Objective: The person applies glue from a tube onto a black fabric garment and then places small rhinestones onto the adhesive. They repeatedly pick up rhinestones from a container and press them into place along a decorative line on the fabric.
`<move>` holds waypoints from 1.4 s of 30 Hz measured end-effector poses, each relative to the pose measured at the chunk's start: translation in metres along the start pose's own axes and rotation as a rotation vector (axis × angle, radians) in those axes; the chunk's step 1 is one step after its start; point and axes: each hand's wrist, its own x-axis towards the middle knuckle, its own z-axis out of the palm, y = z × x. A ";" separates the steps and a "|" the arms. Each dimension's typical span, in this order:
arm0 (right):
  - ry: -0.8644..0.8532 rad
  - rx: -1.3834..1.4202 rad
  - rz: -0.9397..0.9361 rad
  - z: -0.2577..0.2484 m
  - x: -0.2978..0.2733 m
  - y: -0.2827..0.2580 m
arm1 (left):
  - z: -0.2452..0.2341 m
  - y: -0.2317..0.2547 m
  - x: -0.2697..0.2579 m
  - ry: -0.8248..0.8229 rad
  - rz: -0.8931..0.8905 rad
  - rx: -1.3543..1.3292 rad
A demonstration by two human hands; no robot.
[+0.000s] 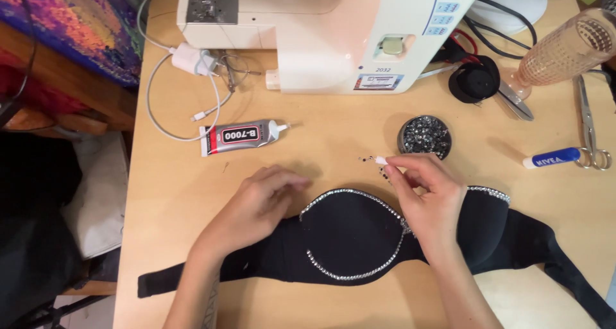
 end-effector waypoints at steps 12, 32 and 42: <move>0.046 0.038 -0.085 0.033 -0.015 -0.028 | 0.009 -0.012 -0.007 -0.097 0.174 -0.040; 0.023 0.395 0.219 0.072 -0.031 -0.031 | 0.000 -0.040 0.014 0.509 0.281 0.261; -0.057 0.424 0.056 0.089 -0.035 -0.037 | 0.006 -0.046 0.002 0.403 0.230 -0.422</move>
